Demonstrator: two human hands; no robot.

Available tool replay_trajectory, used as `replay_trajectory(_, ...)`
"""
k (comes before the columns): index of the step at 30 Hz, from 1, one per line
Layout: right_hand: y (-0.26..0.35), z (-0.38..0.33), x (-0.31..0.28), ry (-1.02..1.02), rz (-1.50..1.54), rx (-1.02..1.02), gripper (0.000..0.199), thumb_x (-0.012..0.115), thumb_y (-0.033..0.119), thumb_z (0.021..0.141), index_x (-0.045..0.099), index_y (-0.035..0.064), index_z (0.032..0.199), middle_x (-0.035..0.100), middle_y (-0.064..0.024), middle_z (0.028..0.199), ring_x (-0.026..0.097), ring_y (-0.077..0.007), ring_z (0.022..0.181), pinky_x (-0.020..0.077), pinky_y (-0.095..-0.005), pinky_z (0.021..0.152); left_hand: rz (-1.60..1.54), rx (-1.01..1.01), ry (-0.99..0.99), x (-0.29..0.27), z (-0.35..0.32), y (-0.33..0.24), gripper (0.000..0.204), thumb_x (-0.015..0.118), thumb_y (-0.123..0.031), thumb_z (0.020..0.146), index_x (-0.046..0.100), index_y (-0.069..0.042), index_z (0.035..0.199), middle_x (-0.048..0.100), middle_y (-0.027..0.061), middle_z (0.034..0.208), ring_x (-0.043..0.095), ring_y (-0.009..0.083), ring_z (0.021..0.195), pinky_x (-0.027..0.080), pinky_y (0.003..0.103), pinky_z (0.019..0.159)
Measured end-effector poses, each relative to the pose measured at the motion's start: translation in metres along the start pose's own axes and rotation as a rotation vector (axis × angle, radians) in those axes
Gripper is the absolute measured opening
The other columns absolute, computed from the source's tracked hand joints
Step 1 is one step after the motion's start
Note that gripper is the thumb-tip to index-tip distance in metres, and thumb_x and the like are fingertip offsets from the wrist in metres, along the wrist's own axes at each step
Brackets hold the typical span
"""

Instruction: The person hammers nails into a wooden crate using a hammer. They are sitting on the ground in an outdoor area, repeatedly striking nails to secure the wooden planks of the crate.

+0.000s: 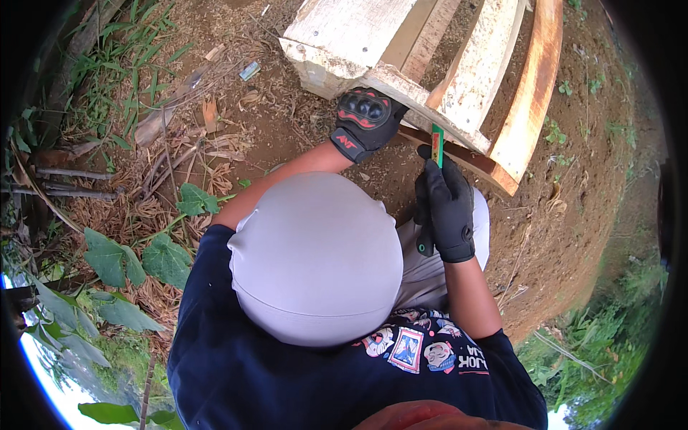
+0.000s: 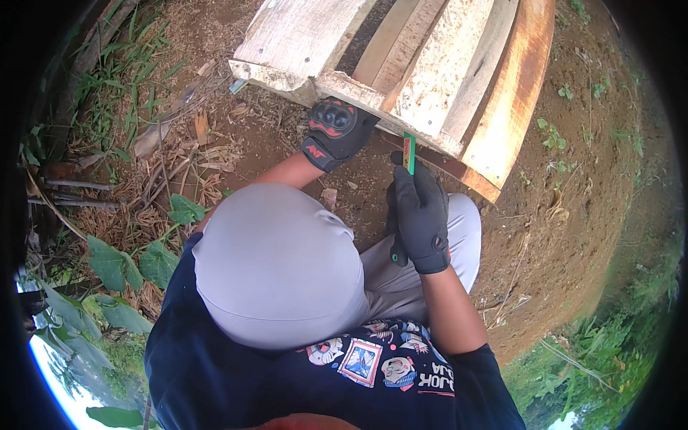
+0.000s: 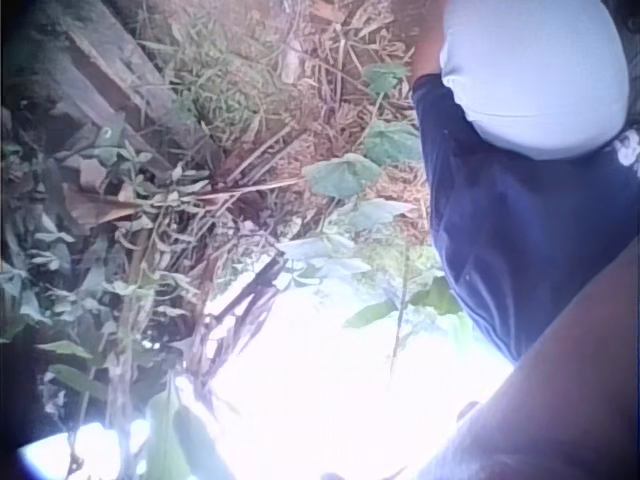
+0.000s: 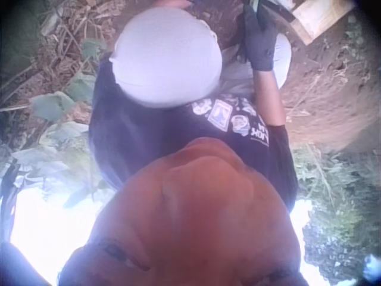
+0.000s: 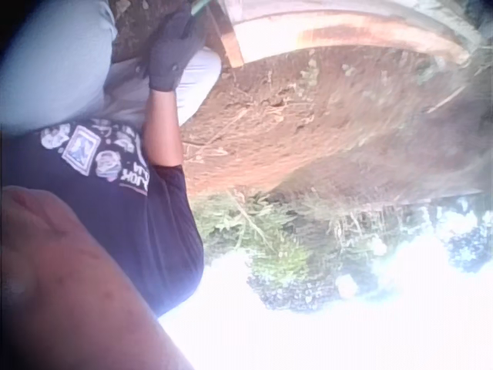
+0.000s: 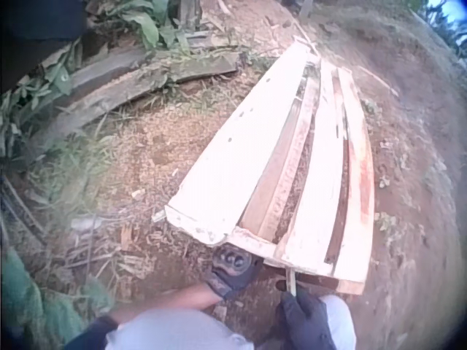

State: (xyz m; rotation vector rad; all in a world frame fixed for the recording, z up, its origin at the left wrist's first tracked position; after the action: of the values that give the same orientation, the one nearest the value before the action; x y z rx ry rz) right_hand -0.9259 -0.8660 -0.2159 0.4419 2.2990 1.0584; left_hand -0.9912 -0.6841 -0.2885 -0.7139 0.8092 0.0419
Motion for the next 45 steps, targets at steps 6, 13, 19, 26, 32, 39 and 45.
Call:
replay_trajectory(6,0.004,0.001,0.005,-0.022,0.036,-0.052,0.035,0.054,0.022,0.114,0.066,0.0016,0.139,0.056,0.0022,0.071,0.047,-0.0049,0.053,0.038,-0.0255,0.047,0.016,0.011,-0.049,0.003,-0.008,0.008,0.017,0.072,-0.03,0.092,0.08,-0.018,0.083,0.07,0.0093,0.068,0.069,0.033,0.062,0.054,0.047,0.059)
replay_trajectory(13,0.003,0.001,0.005,0.02,0.016,-0.083,0.036,0.05,0.02,0.114,0.064,0.0002,0.14,0.053,0.002,0.068,0.042,-0.006,0.049,0.0335,-0.0254,0.044,0.087,-0.002,0.018,0.01,-0.009,0.007,0.012,0.071,-0.026,0.087,0.082,-0.027,0.094,0.073,0.0041,0.073,0.07,0.0299,0.064,0.054,0.047,0.058)
replay_trajectory(19,0.003,0.001,0.001,-0.033,0.035,-0.063,0.036,0.051,0.021,0.114,0.064,0.0001,0.14,0.054,0.0013,0.069,0.045,-0.0061,0.051,0.0357,-0.0257,0.046,0.077,0.007,0.049,0.016,-0.008,0.005,0.023,0.068,-0.024,0.086,0.081,-0.027,0.105,0.073,0.0049,0.075,0.07,0.0293,0.065,0.053,0.047,0.058)
replay_trajectory(26,0.01,0.001,0.006,-0.05,-0.104,-0.137,0.037,0.052,0.023,0.113,0.065,0.0002,0.139,0.056,0.0012,0.071,0.047,-0.0067,0.053,0.0388,-0.0261,0.049,0.102,0.041,0.011,0.015,-0.009,0.004,0.023,0.068,-0.028,0.092,0.081,-0.028,0.111,0.072,0.0049,0.073,0.07,0.0295,0.064,0.052,0.045,0.055)
replay_trajectory(32,0.008,0.001,0.009,-0.048,-0.121,-0.131,0.038,0.051,0.024,0.114,0.062,0.0016,0.143,0.055,0.0012,0.07,0.047,-0.0066,0.053,0.0379,-0.026,0.048,0.078,0.038,0.002,0.011,-0.009,0.005,0.018,0.069,-0.03,0.095,0.083,-0.028,0.107,0.071,0.0051,0.071,0.069,0.0295,0.063,0.052,0.045,0.055)
replay_trajectory(39,0.006,0.001,0.004,-0.042,0.062,-0.068,0.039,0.05,0.024,0.114,0.061,0.0017,0.144,0.055,0.0011,0.07,0.045,-0.0065,0.051,0.0374,-0.0264,0.045,0.075,0.023,0.001,0.007,-0.007,0.003,0.016,0.069,-0.033,0.096,0.083,-0.026,0.101,0.071,0.0049,0.071,0.069,0.0305,0.063,0.052,0.046,0.056)
replay_trajectory(45,0.005,0.0,0.005,-0.087,-0.032,-0.154,0.036,0.049,0.025,0.114,0.066,0.0011,0.136,0.058,-0.0001,0.073,0.05,-0.0073,0.052,0.0405,-0.0273,0.049,0.106,0.018,0.026,0.009,-0.007,0.002,0.016,0.069,-0.033,0.096,0.083,-0.026,0.101,0.071,0.005,0.07,0.069,0.03,0.062,0.052,0.046,0.057)
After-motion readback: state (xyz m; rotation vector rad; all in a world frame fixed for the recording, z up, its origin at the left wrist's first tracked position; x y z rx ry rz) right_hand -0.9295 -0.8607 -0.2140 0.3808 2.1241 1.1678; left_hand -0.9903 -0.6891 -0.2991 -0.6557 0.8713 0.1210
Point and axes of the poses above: each hand's wrist, its own z-axis towards the middle knuckle, its own x-axis out of the palm, y = z × x, the point moved 8 cm from there along z, towards the middle knuckle
